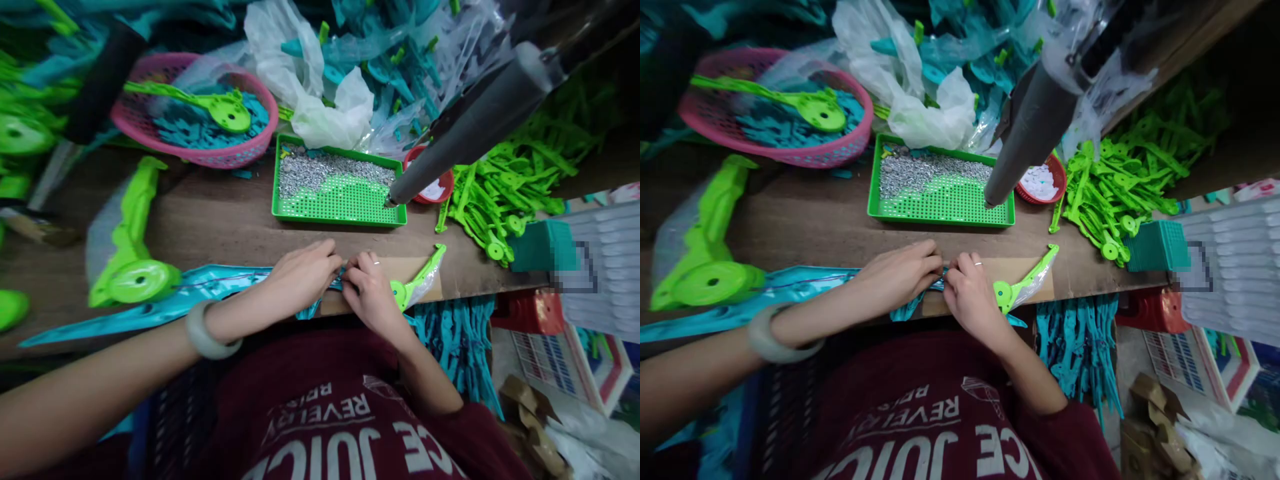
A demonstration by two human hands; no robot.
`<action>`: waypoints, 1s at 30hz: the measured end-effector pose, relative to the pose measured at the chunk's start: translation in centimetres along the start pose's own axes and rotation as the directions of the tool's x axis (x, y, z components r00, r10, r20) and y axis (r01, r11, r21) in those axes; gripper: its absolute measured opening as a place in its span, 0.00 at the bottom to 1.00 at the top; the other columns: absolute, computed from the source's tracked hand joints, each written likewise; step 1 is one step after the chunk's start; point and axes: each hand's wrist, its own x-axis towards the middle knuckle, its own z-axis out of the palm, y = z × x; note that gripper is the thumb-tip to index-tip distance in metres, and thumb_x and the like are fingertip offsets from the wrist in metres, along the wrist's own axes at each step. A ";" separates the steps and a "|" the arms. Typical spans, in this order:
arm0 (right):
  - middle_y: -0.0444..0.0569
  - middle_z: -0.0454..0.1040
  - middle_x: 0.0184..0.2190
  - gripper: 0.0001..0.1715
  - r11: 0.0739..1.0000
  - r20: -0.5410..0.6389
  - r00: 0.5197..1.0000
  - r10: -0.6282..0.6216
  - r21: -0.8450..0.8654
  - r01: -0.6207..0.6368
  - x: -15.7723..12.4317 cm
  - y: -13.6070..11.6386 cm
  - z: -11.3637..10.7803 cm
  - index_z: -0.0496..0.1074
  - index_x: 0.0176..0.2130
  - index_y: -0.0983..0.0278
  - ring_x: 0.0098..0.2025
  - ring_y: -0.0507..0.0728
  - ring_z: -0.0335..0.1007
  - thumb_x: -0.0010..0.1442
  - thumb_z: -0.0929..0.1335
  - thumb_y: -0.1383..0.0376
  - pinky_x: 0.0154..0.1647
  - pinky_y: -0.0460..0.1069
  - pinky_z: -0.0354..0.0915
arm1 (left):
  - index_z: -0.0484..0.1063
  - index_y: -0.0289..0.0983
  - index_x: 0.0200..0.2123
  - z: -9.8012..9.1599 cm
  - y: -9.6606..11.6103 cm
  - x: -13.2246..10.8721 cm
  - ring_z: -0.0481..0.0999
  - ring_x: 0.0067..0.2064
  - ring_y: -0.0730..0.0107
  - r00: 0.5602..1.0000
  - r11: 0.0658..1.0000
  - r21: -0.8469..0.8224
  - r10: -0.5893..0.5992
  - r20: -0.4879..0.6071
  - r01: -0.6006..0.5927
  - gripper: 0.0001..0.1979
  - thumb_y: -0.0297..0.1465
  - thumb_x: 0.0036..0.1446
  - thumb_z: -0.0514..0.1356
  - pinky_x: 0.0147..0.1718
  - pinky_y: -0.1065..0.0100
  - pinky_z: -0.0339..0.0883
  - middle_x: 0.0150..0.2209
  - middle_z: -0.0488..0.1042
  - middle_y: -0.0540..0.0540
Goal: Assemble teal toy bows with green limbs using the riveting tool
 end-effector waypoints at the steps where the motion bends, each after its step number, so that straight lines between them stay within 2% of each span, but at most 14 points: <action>1: 0.53 0.69 0.39 0.11 1.000 0.013 1.000 -0.017 -0.007 0.017 0.0 0.1 0.0 0.72 0.31 0.64 0.45 0.61 0.61 0.64 0.65 0.73 0.46 0.56 0.64 | 0.76 0.36 0.39 -0.1 0.2 0.0 0.75 0.43 0.58 1.000 0.999 0.038 -0.002 -0.002 0.003 0.08 0.28 0.67 0.56 0.39 0.62 0.66 0.42 0.72 0.41; 3: 0.52 0.69 0.38 0.11 1.000 -0.011 1.000 -0.022 -0.016 0.022 0.1 0.2 0.1 0.73 0.31 0.64 0.44 0.61 0.61 0.63 0.66 0.74 0.46 0.56 0.64 | 0.76 0.36 0.40 -0.3 0.6 -0.1 0.75 0.45 0.56 1.000 0.994 0.111 -0.007 -0.012 0.009 0.07 0.27 0.66 0.56 0.40 0.61 0.66 0.43 0.73 0.41; 6: 0.51 0.68 0.36 0.09 1.000 -0.122 0.992 0.007 0.000 -0.007 -0.1 0.6 0.7 0.74 0.32 0.64 0.42 0.60 0.61 0.62 0.67 0.74 0.45 0.55 0.64 | 0.76 0.36 0.39 -0.2 0.6 -0.2 0.75 0.44 0.56 1.000 0.989 0.148 -0.012 -0.021 0.015 0.09 0.28 0.67 0.56 0.38 0.60 0.66 0.41 0.73 0.41; 8: 0.50 0.68 0.35 0.09 1.000 -0.169 0.986 0.001 0.020 0.002 -0.2 0.8 1.1 0.75 0.33 0.64 0.42 0.60 0.62 0.62 0.67 0.75 0.45 0.55 0.65 | 0.76 0.35 0.37 0.1 0.2 -0.3 0.75 0.43 0.57 0.999 0.995 0.105 0.006 -0.052 0.000 0.09 0.29 0.68 0.56 0.38 0.61 0.66 0.41 0.73 0.42; 15: 0.50 0.70 0.34 0.11 0.998 -0.227 0.973 -0.028 0.051 0.041 -0.5 0.7 1.4 0.76 0.32 0.65 0.41 0.59 0.63 0.63 0.67 0.75 0.43 0.54 0.65 | 0.76 0.37 0.36 1.5 -1.3 -0.6 0.75 0.42 0.61 0.981 0.993 -0.090 0.058 -0.183 -0.076 0.07 0.31 0.66 0.58 0.40 0.63 0.67 0.41 0.73 0.45; 26: 0.51 0.70 0.37 0.10 0.997 -0.086 0.996 -0.020 0.077 0.026 0.1 0.8 0.9 0.75 0.33 0.64 0.43 0.60 0.63 0.63 0.66 0.75 0.45 0.54 0.65 | 0.75 0.37 0.37 3.2 -1.5 -0.7 0.74 0.44 0.57 0.936 0.989 -0.057 0.112 -0.335 -0.139 0.07 0.29 0.66 0.57 0.40 0.59 0.69 0.42 0.74 0.43; 28: 0.51 0.70 0.37 0.10 0.996 -0.086 0.996 -0.022 0.089 0.029 0.1 0.6 0.6 0.75 0.32 0.64 0.44 0.60 0.64 0.63 0.66 0.74 0.46 0.55 0.66 | 0.73 0.36 0.38 3.2 -1.6 -1.0 0.75 0.43 0.59 0.913 0.982 -0.095 0.116 -0.390 -0.165 0.06 0.30 0.67 0.57 0.40 0.60 0.70 0.40 0.75 0.44; 30: 0.51 0.71 0.38 0.09 0.993 -0.140 0.989 -0.037 0.106 0.052 -0.3 0.4 -0.1 0.76 0.35 0.64 0.44 0.59 0.65 0.64 0.67 0.72 0.48 0.55 0.66 | 0.72 0.36 0.41 3.2 -1.7 -1.8 0.76 0.43 0.61 0.876 0.966 -0.147 0.123 -0.466 -0.214 0.06 0.30 0.68 0.56 0.40 0.62 0.71 0.40 0.75 0.44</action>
